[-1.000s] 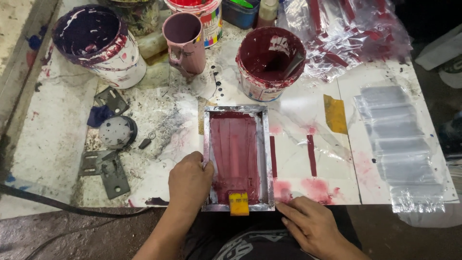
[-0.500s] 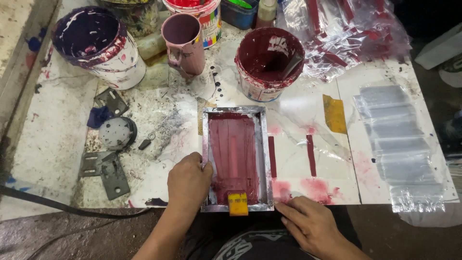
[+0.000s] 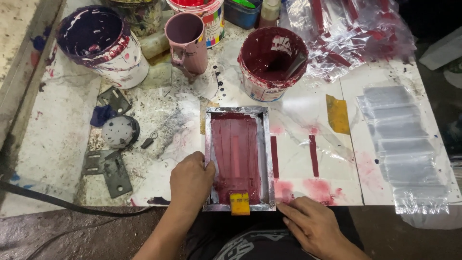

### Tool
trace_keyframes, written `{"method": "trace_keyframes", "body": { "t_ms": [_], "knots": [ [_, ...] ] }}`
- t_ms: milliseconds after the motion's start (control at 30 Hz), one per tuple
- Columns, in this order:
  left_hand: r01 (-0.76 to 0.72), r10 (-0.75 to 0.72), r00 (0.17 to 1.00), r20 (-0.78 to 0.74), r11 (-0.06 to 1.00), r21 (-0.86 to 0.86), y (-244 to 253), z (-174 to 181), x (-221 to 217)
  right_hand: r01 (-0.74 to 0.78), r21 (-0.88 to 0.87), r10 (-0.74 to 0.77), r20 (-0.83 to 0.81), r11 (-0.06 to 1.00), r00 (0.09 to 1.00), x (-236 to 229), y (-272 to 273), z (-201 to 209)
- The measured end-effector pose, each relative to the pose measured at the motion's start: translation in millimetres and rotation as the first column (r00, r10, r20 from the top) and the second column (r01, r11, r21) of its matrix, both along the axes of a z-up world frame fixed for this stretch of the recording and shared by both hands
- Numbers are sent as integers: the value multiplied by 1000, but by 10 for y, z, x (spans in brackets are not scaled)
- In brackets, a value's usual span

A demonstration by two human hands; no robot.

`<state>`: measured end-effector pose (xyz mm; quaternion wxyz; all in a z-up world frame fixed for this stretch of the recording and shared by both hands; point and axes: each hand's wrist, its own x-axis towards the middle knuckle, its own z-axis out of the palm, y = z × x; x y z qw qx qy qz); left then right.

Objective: The person uses a yellow squeegee to spread dark red ink evenly across a rectangular metal printing plate. They then place a clear plastic sheet over the inked plate and press down with both hands to transfer the ink. The person repeats the process of spreading ink and pressing the plastic sheet multiple times.

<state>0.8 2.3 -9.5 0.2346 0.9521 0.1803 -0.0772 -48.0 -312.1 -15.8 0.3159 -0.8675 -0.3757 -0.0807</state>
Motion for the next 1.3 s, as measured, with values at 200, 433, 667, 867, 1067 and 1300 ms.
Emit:
{"method": "trace_keyframes", "body": {
  "t_ms": [200,433,667,867,1067,1300],
  "knots": [
    [-10,10,1000,4,1000,-8,-1,13,-5,-9,7,9,-5,1000,1000,5,0,10],
    [14,-14,999,34,1000,8,-10,23,-37,1,-6,-1,-18,1000,1000,-15,-28,-36],
    [12,-12,999,32,1000,1,-13,40,-44,8,18,-8,-23,1000,1000,-20,-10,-9],
    [2,-2,1000,10,1000,-14,-22,56,-38,6,8,-6,-12,1000,1000,-21,-23,-32],
    [2,-2,1000,-18,1000,-14,-24,81,-26,8,17,-7,-26,1000,1000,-18,-21,-25],
    [-155,124,977,-176,971,-179,-19,467,-15,88,163,-66,-137,983,988,-65,-74,-68]
  ]
}}
